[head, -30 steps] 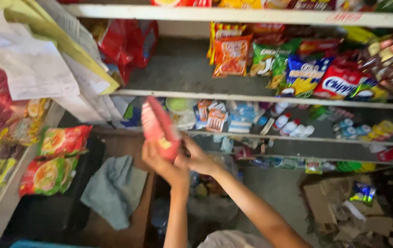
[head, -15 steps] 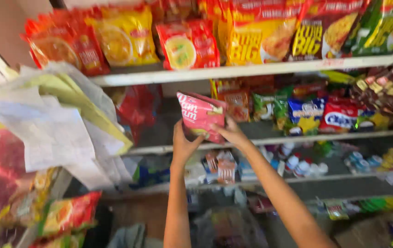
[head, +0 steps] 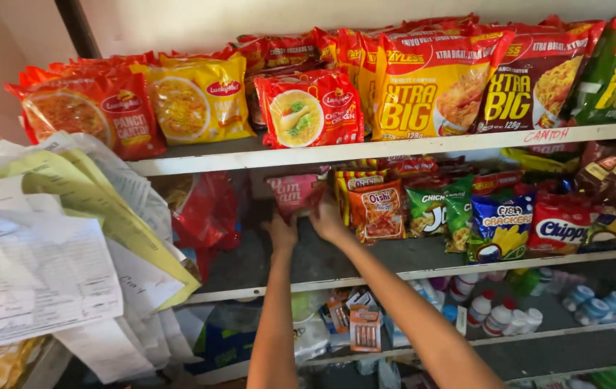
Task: The recorder takes snack bags from a plastic bin, wipes them with a cloth, and organizes them onto the store shelves.
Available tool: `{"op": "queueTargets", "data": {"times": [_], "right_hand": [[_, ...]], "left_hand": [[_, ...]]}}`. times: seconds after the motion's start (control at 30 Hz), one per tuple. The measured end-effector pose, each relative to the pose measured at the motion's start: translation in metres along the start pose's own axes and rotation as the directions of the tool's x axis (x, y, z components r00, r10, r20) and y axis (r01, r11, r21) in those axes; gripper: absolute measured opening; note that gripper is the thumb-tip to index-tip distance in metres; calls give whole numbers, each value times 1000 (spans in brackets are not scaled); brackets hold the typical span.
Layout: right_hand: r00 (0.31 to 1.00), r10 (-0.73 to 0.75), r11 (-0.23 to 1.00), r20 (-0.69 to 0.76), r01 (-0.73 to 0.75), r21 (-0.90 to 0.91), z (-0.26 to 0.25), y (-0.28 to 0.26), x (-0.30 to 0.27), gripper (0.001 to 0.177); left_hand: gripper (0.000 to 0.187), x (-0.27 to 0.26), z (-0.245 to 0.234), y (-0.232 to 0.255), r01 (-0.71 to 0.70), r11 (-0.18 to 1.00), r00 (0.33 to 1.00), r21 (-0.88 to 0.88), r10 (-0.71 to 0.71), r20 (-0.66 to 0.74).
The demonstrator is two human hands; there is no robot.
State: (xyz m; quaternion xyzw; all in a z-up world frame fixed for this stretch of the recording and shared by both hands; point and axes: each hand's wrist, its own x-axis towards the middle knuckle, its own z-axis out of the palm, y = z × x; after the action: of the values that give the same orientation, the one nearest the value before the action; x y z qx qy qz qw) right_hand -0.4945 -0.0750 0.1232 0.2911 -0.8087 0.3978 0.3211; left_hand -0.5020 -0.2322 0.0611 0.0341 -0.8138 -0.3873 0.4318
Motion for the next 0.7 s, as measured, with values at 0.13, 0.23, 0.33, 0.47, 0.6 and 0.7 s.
{"op": "queueTargets", "data": {"times": [0.13,0.23,0.33,0.47,0.6,0.7], "right_hand": [[958,-223,969,-180,238,61,6,-8,0,70],[997,22,999,-74,-24,-38,21,15,9,53],[998,50,998,25,-49,-31,18,17,13,63],[970,-111,976,214,147,-163,14,10,20,62],[937,-57,983,344,112,-142,17,13,30,76],[924,-50,981,378,115,-153,23,19,34,81]], "left_hand": [[80,19,18,-8,3,991,995,-133,10,96],[90,33,33,-17,-137,988,991,-77,135,-21],[89,36,43,-23,176,965,966,-194,-131,222],[80,42,50,-30,-84,966,981,-246,123,147],[82,52,35,0,-252,954,952,-161,274,139],[76,62,62,-23,42,979,960,-200,16,279]]}}
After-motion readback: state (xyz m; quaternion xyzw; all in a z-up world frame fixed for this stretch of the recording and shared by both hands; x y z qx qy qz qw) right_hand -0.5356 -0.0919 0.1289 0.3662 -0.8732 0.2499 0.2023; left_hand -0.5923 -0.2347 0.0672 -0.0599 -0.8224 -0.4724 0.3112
